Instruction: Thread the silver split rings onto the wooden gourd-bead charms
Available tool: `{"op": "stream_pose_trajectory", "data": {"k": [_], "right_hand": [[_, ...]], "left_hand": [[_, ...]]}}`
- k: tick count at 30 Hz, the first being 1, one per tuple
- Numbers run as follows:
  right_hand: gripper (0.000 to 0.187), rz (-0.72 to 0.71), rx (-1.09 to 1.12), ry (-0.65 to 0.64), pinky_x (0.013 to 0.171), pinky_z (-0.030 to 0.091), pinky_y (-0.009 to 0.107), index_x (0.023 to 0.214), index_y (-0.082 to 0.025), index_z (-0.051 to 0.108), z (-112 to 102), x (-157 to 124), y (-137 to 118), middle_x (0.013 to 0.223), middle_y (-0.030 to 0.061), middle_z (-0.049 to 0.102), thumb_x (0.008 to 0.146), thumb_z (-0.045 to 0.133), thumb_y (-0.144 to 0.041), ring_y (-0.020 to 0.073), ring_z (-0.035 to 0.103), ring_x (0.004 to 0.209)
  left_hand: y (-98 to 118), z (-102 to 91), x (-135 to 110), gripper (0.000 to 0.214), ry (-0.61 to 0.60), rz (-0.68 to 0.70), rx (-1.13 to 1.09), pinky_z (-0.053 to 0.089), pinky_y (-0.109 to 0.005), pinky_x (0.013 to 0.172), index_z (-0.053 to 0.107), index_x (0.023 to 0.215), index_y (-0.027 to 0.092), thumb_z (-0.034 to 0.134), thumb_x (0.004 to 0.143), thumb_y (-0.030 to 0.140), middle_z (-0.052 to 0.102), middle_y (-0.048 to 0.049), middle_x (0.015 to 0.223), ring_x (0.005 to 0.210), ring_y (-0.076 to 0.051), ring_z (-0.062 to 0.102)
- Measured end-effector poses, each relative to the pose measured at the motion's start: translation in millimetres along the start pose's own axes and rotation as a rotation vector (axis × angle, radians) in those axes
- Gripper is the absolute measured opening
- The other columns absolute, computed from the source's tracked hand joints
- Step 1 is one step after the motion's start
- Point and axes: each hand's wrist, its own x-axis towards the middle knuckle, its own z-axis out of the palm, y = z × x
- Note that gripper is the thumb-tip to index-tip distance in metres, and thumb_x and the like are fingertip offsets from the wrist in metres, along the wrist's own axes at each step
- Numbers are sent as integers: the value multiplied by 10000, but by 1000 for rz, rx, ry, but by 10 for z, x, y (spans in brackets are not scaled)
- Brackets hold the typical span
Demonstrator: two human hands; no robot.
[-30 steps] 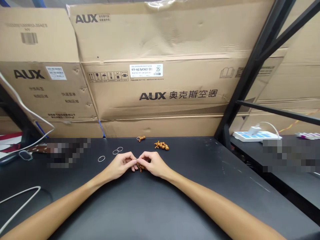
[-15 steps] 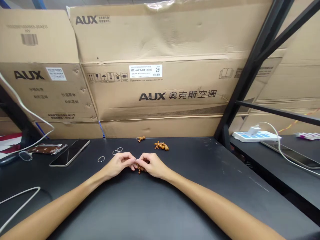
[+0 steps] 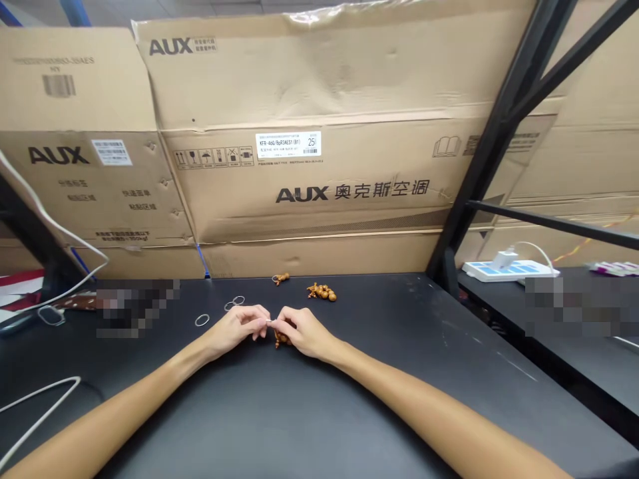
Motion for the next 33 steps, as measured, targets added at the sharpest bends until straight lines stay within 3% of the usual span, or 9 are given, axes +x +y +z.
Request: {"op": "stream_pose_trajectory", "data": {"k": [9,17,29,33], "right_hand": [[322,-34,-78,-4,531,373,197,717,-175,521,15,4,6,579,-30,563,933,442,-400,89,487,508],[231,-101,-132,10,610,421,221,769,-183,576,21,-11,-56,669,2,646,913,497,-346,122,569,616],[210,-1,-177,109,641,446,242,802,-174,626,18,24,35,723,12,623,913,477,-273,119,571,605],[185,-80,-313,105,668,431,267,803,-179,607,40,4,31,736,22,612,913,470,-238,137,551,653]], "left_hand": [[-136,14,35,318,-19,-10,-202,415,-232,604,617,801,116,573,858,425,661,-53,719,588,-108,535],[-21,39,30,380,-15,-7,-62,412,-227,562,607,705,122,551,850,469,591,-30,720,580,-105,521],[-13,24,11,320,-50,13,160,427,-237,620,622,798,147,498,883,429,486,-24,927,614,-78,453],[-26,61,-2,310,-15,43,253,420,-221,622,603,751,152,495,888,409,483,-19,919,650,-87,456]]}}
